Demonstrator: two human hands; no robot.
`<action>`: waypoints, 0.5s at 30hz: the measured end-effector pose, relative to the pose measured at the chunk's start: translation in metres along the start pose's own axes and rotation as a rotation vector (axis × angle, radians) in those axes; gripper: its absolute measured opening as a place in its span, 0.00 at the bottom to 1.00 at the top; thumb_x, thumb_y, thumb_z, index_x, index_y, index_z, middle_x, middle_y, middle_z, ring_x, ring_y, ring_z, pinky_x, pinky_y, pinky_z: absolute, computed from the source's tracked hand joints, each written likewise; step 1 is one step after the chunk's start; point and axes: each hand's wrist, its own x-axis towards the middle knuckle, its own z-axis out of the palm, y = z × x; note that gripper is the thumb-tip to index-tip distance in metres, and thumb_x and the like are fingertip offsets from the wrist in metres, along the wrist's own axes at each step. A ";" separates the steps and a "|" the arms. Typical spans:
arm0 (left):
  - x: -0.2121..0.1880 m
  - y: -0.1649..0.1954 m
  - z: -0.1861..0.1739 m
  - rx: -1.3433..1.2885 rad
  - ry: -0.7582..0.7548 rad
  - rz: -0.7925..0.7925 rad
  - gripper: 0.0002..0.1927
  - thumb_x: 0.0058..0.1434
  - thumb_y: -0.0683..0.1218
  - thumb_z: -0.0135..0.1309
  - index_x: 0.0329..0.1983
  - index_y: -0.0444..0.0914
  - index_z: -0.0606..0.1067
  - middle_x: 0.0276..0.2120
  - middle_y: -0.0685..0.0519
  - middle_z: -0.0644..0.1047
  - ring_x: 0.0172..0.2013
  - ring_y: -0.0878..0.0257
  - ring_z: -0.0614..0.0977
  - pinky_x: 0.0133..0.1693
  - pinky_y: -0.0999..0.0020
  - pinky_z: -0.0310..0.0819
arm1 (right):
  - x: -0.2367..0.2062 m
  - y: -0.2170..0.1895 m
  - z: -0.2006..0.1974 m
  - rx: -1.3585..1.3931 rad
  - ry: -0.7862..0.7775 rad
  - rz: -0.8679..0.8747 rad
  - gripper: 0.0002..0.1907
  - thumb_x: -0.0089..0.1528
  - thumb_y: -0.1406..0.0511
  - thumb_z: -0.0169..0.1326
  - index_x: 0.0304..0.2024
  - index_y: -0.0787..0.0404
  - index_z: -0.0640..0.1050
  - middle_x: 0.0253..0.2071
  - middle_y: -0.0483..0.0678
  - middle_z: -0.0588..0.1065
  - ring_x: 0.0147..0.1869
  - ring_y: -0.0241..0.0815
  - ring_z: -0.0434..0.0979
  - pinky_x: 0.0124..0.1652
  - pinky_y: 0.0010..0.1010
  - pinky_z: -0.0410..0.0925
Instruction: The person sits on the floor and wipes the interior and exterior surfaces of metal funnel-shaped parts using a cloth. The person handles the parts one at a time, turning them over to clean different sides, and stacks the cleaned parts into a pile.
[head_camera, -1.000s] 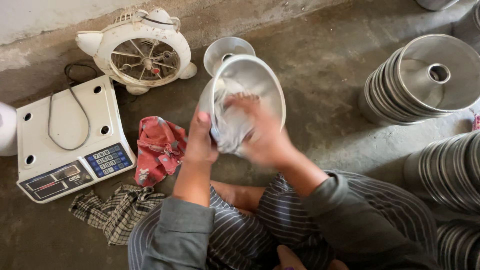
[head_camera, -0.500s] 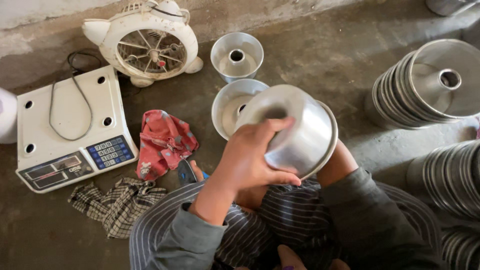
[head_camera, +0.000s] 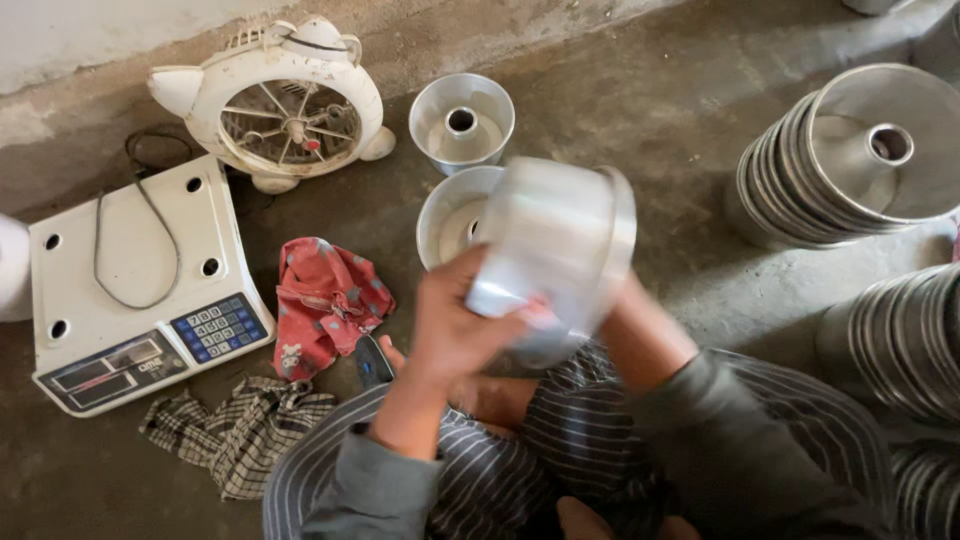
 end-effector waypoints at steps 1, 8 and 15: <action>0.000 0.001 0.003 0.209 -0.061 0.084 0.27 0.51 0.55 0.70 0.48 0.34 0.81 0.40 0.53 0.83 0.44 0.62 0.82 0.51 0.66 0.75 | 0.003 -0.005 -0.016 0.093 -0.031 0.059 0.24 0.52 0.62 0.66 0.49 0.61 0.78 0.53 0.54 0.78 0.60 0.53 0.78 0.59 0.52 0.70; 0.021 -0.025 -0.008 -0.267 -0.070 -0.186 0.31 0.52 0.62 0.64 0.51 0.36 0.81 0.50 0.52 0.82 0.53 0.56 0.80 0.60 0.60 0.66 | -0.012 -0.010 -0.029 -0.368 0.012 -0.177 0.21 0.54 0.64 0.64 0.48 0.63 0.78 0.52 0.54 0.78 0.58 0.54 0.79 0.58 0.50 0.72; 0.005 -0.024 -0.011 -0.026 0.090 -0.217 0.29 0.55 0.57 0.66 0.52 0.32 0.79 0.42 0.51 0.84 0.43 0.56 0.83 0.48 0.57 0.79 | -0.006 0.030 -0.003 0.087 0.083 0.057 0.17 0.67 0.65 0.54 0.56 0.70 0.78 0.51 0.56 0.79 0.49 0.44 0.80 0.46 0.37 0.75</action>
